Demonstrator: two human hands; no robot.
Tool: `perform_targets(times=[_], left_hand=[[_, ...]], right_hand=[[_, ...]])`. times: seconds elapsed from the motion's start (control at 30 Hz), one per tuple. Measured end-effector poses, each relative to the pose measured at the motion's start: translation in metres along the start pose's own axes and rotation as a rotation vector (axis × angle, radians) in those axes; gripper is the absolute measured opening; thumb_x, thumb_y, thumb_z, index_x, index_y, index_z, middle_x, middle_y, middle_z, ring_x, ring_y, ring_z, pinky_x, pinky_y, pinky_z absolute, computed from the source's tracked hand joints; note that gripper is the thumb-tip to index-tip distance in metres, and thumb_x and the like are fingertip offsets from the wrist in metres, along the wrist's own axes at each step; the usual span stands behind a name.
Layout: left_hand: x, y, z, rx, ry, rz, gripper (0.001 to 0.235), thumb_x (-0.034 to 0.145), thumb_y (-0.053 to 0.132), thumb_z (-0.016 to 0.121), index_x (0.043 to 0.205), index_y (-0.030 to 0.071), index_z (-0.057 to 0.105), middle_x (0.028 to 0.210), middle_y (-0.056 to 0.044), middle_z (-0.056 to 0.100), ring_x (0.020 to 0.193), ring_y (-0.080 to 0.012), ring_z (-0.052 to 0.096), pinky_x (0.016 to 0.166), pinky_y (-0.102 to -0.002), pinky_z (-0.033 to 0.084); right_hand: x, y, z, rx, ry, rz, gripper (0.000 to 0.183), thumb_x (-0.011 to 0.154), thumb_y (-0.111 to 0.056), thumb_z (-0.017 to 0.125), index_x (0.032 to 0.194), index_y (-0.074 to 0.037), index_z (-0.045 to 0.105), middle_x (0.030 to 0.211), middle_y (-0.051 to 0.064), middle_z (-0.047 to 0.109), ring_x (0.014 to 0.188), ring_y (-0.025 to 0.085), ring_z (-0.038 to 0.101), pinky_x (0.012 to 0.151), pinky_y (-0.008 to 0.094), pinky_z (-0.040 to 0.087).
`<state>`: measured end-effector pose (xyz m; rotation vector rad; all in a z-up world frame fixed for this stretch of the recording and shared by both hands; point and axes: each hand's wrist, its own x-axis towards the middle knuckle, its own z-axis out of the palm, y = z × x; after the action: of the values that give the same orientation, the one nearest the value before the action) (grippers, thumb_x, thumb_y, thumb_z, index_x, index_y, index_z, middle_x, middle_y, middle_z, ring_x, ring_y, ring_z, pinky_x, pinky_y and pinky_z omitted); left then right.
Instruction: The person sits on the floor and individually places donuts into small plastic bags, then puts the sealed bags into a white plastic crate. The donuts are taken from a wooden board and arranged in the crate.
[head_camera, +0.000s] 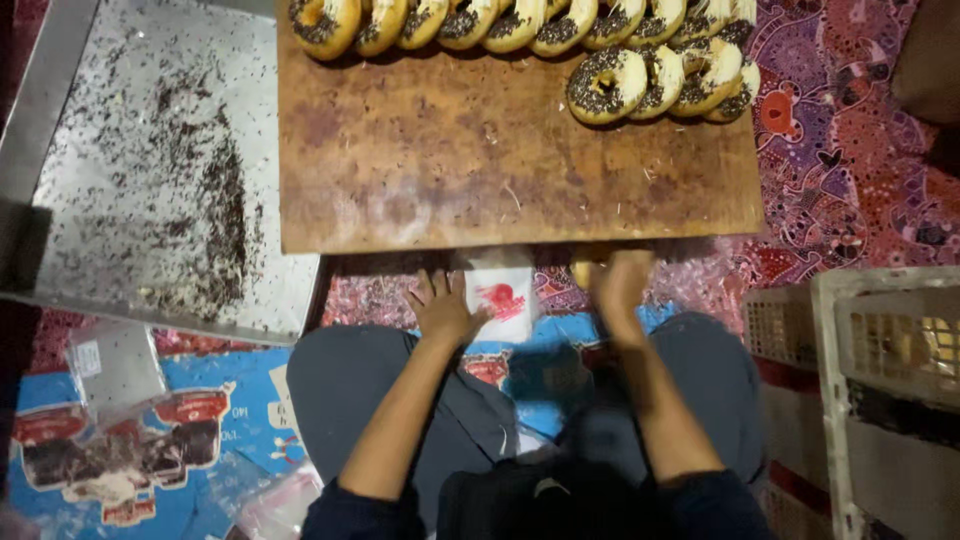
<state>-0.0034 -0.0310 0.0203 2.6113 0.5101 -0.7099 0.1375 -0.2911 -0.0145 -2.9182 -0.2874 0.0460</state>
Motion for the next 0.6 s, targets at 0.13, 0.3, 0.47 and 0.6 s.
perform_targets(times=[0.13, 0.3, 0.47, 0.6], left_hand=[[0.022, -0.003, 0.012, 0.197, -0.058, -0.067, 0.113, 0.074, 0.078, 0.068, 0.159, 0.016, 0.028, 0.166, -0.013, 0.023, 0.155, -0.0397, 0.007, 0.116, -0.073, -0.005], [0.024, -0.009, 0.019, 0.149, 0.016, -0.051, 0.111, 0.072, 0.077, 0.07, 0.158, 0.016, 0.034, 0.166, -0.016, 0.028, 0.155, -0.0411, 0.012, 0.118, -0.072, -0.005], [0.008, -0.003, 0.021, -0.062, 0.391, -0.009, 0.071, 0.1, 0.053, 0.063, 0.15, 0.008, 0.043, 0.158, -0.027, 0.032, 0.151, -0.053, 0.009, 0.115, -0.071, -0.007], [-0.032, 0.007, 0.017, -1.313, 0.54, 0.131, 0.091, 0.092, 0.044, 0.072, 0.158, -0.004, 0.031, 0.154, -0.033, 0.033, 0.135, -0.0457, 0.029, 0.106, -0.053, 0.027]], right_hand=[[-0.006, -0.093, 0.076, 0.211, -0.45, -0.475, 0.043, 0.082, -0.01, 0.062, 0.124, -0.004, 0.07, 0.116, 0.027, 0.069, 0.113, 0.042, 0.064, 0.102, 0.054, 0.046], [0.021, -0.167, 0.095, 0.36, -0.081, -0.987, 0.07, 0.041, -0.018, 0.072, 0.107, 0.005, 0.075, 0.101, 0.032, 0.072, 0.1, 0.047, 0.069, 0.087, 0.051, 0.053], [0.029, -0.146, 0.006, 0.054, -1.033, -0.677, 0.029, 0.075, -0.022, 0.072, 0.089, 0.0, 0.084, 0.08, 0.02, 0.075, 0.07, 0.031, 0.069, 0.068, 0.045, 0.055], [-0.034, -0.101, -0.08, 0.995, -0.856, -0.475, 0.03, 0.1, -0.026, 0.054, 0.125, -0.011, 0.062, 0.108, 0.013, 0.075, 0.094, 0.023, 0.073, 0.082, 0.044, 0.06]])
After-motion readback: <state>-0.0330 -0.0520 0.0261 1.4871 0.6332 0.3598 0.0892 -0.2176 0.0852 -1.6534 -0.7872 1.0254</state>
